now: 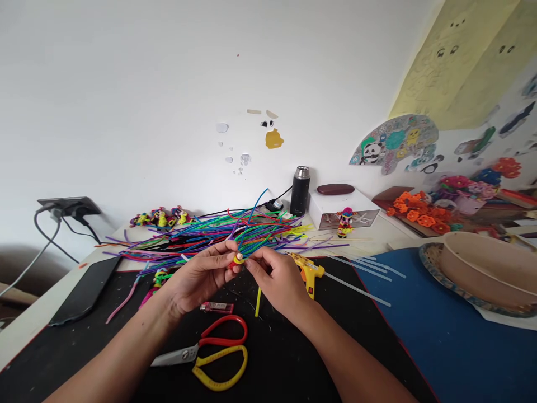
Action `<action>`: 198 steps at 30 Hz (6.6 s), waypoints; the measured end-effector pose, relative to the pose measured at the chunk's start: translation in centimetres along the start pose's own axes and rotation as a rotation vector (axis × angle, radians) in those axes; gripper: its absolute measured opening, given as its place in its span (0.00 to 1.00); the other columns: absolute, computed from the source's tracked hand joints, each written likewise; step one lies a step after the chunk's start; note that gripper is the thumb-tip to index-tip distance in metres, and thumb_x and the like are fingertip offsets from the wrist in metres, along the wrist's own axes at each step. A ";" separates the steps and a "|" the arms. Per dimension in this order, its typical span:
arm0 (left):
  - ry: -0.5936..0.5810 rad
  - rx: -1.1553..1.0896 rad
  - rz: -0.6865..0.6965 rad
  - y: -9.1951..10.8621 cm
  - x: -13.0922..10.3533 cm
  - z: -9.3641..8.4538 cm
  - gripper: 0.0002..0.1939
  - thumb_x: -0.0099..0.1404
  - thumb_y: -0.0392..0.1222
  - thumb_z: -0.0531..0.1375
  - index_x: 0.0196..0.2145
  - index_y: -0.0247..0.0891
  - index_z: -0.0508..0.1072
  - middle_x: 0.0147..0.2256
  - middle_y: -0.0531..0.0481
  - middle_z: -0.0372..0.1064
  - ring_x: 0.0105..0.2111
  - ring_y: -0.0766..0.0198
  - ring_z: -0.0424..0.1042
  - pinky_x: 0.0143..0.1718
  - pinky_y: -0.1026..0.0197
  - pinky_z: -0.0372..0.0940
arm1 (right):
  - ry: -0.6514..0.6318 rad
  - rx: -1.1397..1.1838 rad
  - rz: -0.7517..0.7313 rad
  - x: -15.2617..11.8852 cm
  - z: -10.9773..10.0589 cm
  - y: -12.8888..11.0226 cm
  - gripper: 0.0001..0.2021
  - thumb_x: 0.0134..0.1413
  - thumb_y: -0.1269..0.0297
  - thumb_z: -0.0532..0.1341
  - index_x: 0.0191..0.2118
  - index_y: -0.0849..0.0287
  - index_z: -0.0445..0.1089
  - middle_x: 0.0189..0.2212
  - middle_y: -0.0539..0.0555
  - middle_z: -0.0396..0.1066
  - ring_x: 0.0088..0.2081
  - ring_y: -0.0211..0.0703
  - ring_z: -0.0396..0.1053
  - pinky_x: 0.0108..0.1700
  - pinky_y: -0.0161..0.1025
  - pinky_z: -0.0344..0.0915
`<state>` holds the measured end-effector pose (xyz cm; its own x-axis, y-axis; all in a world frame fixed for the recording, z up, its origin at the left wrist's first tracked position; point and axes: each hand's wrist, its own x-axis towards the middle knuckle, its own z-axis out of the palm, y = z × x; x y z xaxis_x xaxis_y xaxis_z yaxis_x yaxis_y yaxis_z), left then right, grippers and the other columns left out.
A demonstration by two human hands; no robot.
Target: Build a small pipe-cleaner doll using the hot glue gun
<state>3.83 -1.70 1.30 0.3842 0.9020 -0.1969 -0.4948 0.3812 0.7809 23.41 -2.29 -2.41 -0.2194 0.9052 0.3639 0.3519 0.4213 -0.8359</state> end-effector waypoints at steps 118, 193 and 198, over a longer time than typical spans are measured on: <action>0.085 0.133 0.002 -0.7 0.3 0.7 0.12 0.59 0.41 0.74 0.36 0.32 0.80 0.27 0.51 0.72 0.23 0.69 0.70 0.24 0.69 0.68 | -0.159 0.553 0.182 0.1 0.6 -0.6 0.10 0.61 0.56 0.65 0.39 0.57 0.72 0.24 0.47 0.72 0.21 0.34 0.62 0.24 0.33 0.57; 0.255 0.586 0.230 -1.2 0.2 0.4 0.19 0.52 0.55 0.76 0.33 0.37 0.83 0.29 0.50 0.71 0.26 0.66 0.62 0.28 0.63 0.57 | -0.102 0.493 0.185 0.2 0.7 -0.1 0.12 0.62 0.54 0.66 0.35 0.58 0.73 0.26 0.47 0.69 0.26 0.37 0.63 0.28 0.35 0.56; 0.232 0.490 0.168 -1.2 0.1 0.8 0.19 0.50 0.52 0.77 0.32 0.36 0.83 0.27 0.50 0.71 0.26 0.66 0.63 0.28 0.63 0.58 | -0.110 0.468 0.180 0.2 0.7 0.0 0.11 0.63 0.55 0.66 0.35 0.57 0.73 0.27 0.48 0.71 0.27 0.38 0.66 0.29 0.35 0.57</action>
<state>5.08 -2.19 0.80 0.1222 0.9842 -0.1280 -0.0930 0.1398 0.9858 22.75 -2.17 -2.60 -0.2959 0.9394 0.1729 -0.0468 0.1665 -0.9849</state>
